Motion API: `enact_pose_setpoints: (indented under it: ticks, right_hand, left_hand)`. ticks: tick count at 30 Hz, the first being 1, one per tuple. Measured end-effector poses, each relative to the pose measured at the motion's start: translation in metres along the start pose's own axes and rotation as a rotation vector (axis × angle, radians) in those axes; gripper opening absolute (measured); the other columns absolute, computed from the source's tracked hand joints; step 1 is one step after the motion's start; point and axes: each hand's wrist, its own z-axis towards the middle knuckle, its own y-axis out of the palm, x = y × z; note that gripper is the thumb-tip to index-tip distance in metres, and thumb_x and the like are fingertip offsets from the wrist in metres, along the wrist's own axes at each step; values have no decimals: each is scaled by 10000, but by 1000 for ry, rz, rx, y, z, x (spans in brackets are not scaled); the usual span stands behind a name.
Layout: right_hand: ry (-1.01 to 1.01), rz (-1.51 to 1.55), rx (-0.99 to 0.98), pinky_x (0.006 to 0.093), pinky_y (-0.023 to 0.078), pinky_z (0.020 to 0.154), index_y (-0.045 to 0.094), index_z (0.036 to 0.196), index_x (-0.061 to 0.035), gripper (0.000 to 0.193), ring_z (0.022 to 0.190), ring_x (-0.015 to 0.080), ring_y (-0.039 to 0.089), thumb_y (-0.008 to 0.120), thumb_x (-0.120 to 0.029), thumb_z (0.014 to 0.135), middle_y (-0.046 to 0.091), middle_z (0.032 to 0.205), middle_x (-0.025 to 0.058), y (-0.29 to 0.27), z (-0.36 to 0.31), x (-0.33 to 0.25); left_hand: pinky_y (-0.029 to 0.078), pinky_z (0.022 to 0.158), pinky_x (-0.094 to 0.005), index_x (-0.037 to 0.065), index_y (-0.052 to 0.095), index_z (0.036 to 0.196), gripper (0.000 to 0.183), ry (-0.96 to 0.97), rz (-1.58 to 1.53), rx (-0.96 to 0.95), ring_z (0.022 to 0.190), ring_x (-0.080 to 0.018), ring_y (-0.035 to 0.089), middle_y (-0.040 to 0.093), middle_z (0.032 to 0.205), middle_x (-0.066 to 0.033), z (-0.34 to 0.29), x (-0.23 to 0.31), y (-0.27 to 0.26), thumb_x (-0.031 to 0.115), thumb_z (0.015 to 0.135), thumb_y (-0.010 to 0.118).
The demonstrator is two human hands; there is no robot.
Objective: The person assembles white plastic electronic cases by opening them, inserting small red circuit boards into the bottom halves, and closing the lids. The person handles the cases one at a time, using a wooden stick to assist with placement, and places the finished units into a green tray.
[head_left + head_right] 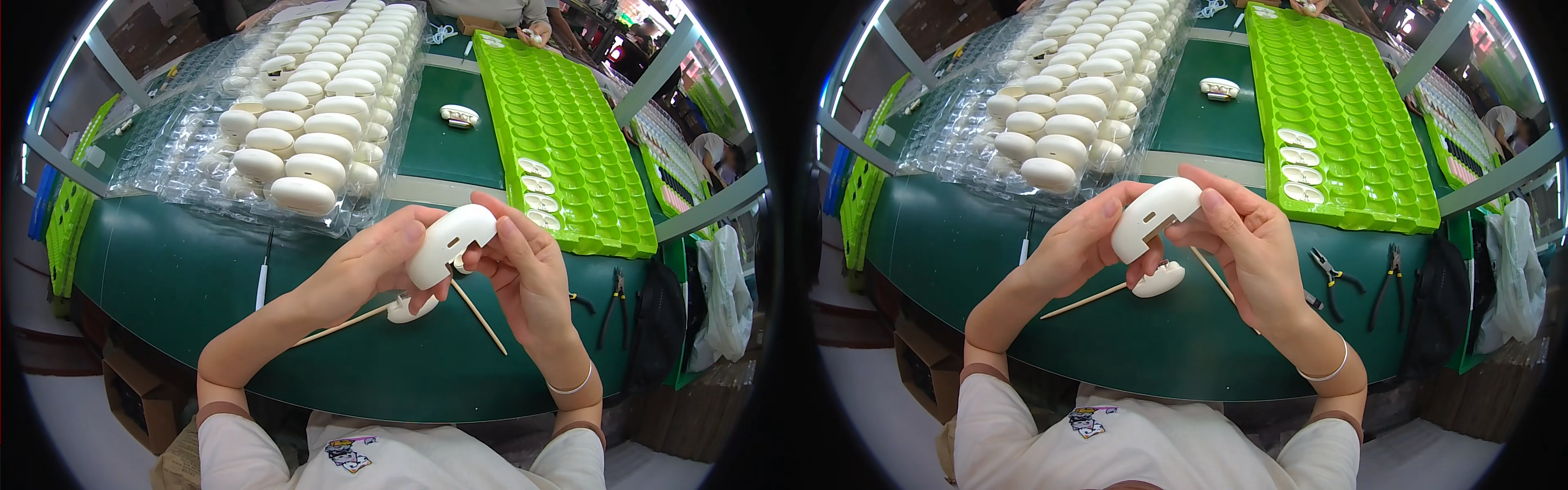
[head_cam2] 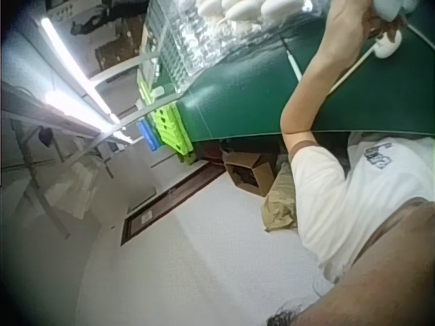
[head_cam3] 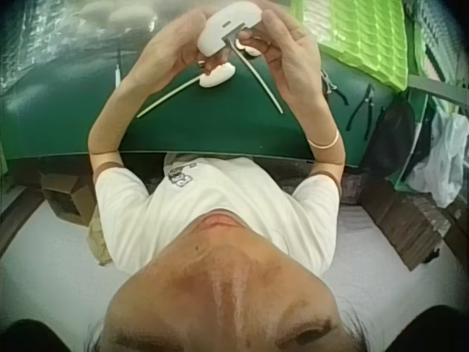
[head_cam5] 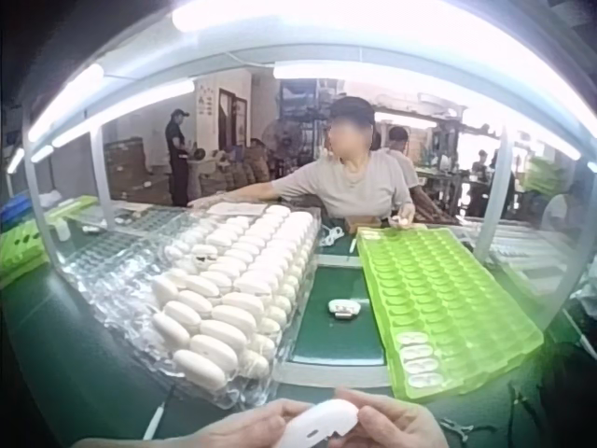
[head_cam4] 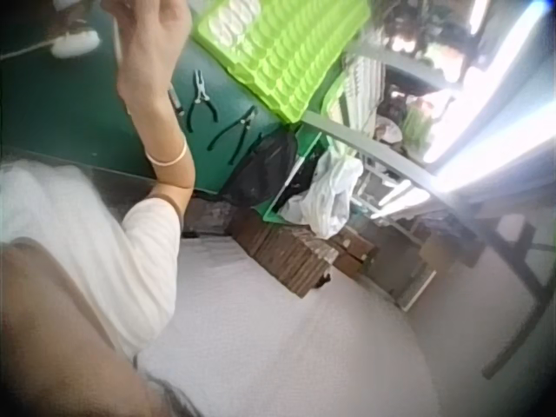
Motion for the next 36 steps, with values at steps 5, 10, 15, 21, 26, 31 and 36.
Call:
enact_pose_setpoints:
  ticks: [5, 10, 15, 21, 26, 31, 36]
  right_hand:
    - [-93, -167, -6, 259, 483, 771, 493, 1179, 46, 310, 809, 145, 619, 466, -101, 907, 603, 1003, 130, 3, -4, 0]
    - [-211, -345, -75, 242, 472, 727, 517, 1164, 42, 291, 792, 136, 609, 473, -55, 893, 615, 983, 111, 9, -11, 3]
    - [-168, -707, -226, 238, 472, 733, 526, 1162, 36, 326, 807, 145, 609, 521, -57, 849, 622, 991, 84, 12, -20, 13]
    - [160, 25, -81, 255, 482, 786, 467, 1204, 35, 384, 957, 169, 588, 519, -156, 875, 577, 1090, 119, 7, 0, 3]
    - [213, 140, -41, 252, 489, 798, 440, 1219, 35, 398, 975, 175, 585, 510, -172, 886, 561, 1122, 114, 1, 3, 3]
    - [205, 128, -39, 247, 489, 793, 431, 1226, 34, 410, 975, 176, 586, 512, -178, 885, 563, 1119, 114, 1, 2, 3]
    - [198, 179, -36, 285, 478, 820, 460, 1189, 8, 368, 973, 169, 575, 513, -168, 871, 574, 1080, 100, -1, 3, 3]
  left_hand:
    - [436, 701, -249, 27, 375, 1219, 462, 142, 320, 12, 818, -112, 537, 542, 971, -83, -1, -1, 5, 348, 900, 468]
    - [458, 697, -268, 40, 457, 1143, 386, 134, 393, 62, 765, -124, 564, 589, 865, -70, -5, -2, 0, 297, 868, 546]
    - [441, 534, -258, 25, 546, 958, 380, 212, 680, 156, 580, -139, 564, 604, 711, -55, -3, -1, 7, 378, 909, 414]
    - [351, 300, -250, 26, 415, 1128, 447, -171, -143, 119, 361, -150, 432, 468, 633, -92, -3, 10, 9, 387, 957, 215]
    - [367, 313, -258, 39, 390, 1152, 427, -218, -230, 114, 358, -166, 438, 478, 636, -108, -2, 12, 10, 381, 958, 222]
    - [377, 320, -258, 44, 383, 1160, 427, -218, -234, 87, 366, -166, 446, 492, 647, -117, -2, 10, 9, 384, 957, 220]
    - [379, 330, -238, 36, 363, 1188, 425, -177, -234, 98, 389, -132, 461, 520, 699, -96, -3, 12, 11, 378, 951, 281]
